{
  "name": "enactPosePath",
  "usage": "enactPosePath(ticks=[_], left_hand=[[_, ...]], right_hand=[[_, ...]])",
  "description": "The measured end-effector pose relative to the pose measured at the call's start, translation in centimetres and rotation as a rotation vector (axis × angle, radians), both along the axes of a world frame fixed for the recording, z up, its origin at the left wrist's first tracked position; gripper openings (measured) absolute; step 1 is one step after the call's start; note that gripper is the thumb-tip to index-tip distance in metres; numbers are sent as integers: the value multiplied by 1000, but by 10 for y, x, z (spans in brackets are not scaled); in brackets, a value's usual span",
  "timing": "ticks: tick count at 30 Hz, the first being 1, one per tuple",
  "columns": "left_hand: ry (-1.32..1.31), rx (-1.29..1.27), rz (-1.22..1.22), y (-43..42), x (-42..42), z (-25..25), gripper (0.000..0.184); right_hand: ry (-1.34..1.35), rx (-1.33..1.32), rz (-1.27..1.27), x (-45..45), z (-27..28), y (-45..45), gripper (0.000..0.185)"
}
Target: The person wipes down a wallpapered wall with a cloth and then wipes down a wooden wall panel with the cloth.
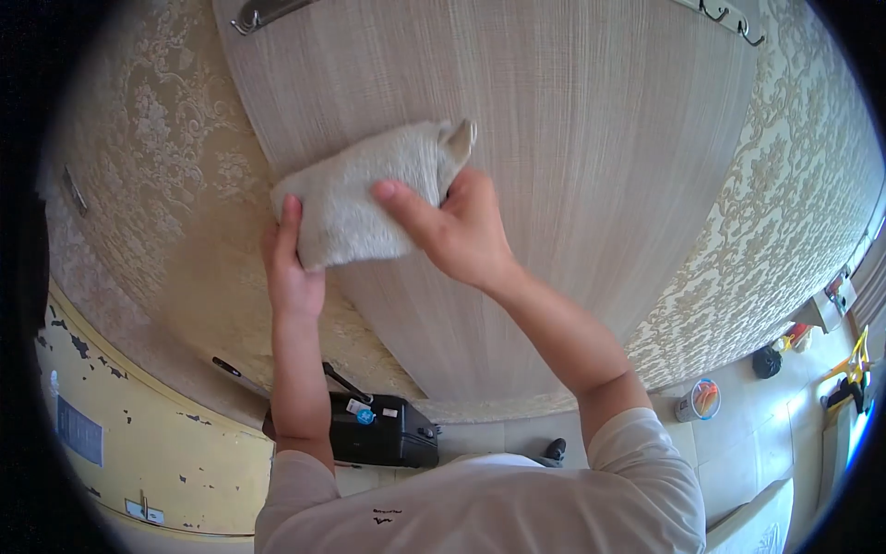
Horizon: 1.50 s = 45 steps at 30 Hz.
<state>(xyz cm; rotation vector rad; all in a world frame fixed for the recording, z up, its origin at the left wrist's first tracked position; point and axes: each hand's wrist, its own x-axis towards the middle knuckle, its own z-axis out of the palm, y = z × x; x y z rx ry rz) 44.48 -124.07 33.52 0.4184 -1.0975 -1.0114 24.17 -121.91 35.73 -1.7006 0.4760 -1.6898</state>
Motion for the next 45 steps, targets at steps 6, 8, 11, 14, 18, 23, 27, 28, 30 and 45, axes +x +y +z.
enactPosePath(ticks=[6, 8, 11, 14, 18, 23, 27, 28, 30, 45], left_hand=[[-42, -131, 65, -9, 9, 80, 46], [-49, -156, 98, -6, 12, 100, 47], [-149, -333, 148, -6, 14, 109, 41], [-127, -218, 232, -15, 13, 83, 38], [-191, -140, 369, -23, 19, 20, 35], [-367, 14, 470, -12, 21, -71, 28], [-527, 259, 442, 2, 29, -161, 23], [-540, 316, 411, 5, 26, -180, 21], [-556, 387, 369, 7, 20, -222, 19], [-583, 847, 218, 19, 3, -507, 19]], right_hand=[[4, -129, -103, 16, 60, -12, 34], [-35, -217, -135, 21, 74, -12, 33], [-15, -154, -115, 25, 80, -11, 34], [0, -58, -122, 28, 58, -13, 33], [10, 102, -122, 34, 0, -13, 30], [-45, 319, -115, 34, -89, -6, 27], [202, 528, -215, 20, -179, 0, 22], [319, 549, -276, 18, -203, -1, 21], [335, 435, -340, 19, -240, -1, 21], [647, 1225, -267, 12, -463, 11, 36]])
